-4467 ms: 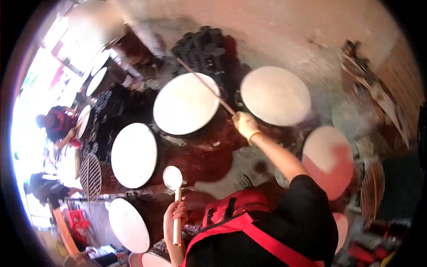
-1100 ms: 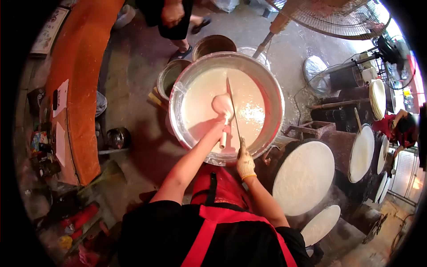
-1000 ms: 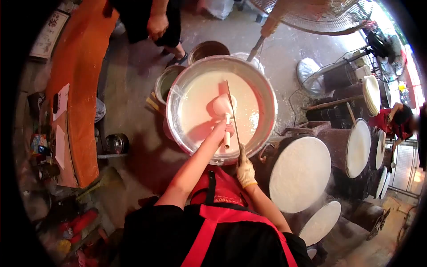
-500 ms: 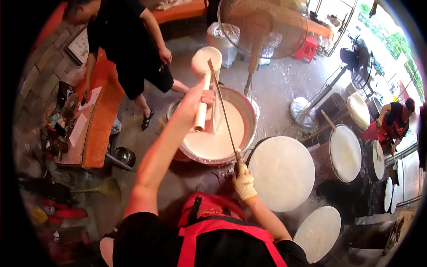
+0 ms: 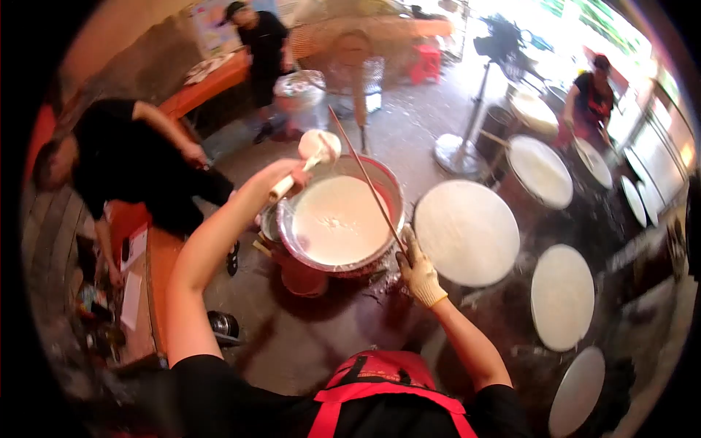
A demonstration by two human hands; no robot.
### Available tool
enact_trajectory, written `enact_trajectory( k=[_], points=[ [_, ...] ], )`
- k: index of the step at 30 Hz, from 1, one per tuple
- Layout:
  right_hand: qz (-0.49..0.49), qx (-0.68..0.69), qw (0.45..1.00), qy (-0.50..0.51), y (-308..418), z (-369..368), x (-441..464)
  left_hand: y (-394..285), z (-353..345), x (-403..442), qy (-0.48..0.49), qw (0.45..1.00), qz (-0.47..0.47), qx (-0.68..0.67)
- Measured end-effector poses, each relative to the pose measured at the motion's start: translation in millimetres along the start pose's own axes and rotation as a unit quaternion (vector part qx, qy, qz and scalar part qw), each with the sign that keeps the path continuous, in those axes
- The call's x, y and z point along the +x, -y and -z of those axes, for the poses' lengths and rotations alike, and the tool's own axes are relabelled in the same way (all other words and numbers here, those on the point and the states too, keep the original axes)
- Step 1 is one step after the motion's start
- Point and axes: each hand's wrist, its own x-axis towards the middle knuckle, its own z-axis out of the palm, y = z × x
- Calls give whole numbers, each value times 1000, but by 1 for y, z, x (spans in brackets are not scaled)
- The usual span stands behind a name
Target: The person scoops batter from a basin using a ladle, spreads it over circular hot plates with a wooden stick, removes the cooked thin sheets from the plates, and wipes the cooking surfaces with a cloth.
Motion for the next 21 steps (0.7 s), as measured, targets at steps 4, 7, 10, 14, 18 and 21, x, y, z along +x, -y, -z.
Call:
enact_trajectory(
  k=[4, 7, 10, 14, 18, 21],
  points=[
    [-68, 54, 994, -59, -16, 40, -121, 87, -55, -22, -63, 993, 88, 35],
    [-210, 122, 952, -185, -27, 67, -243, 147, -112, -30, -68, 976, 164, 126],
    [-374, 197, 866, -266, -41, 95, -365, 209, -179, -19, 6, 931, 290, 224],
    [-403, 248, 764, -439, 18, 131, -462, 287, -284, -7, 87, 837, 431, 325],
    [-330, 74, 793, -508, 70, 163, -522, 378, -387, -9, 244, 757, 459, 397],
    [-272, -121, 817, -493, 84, 248, -565, 497, -493, -13, 377, 657, 204, 620]
  ],
)
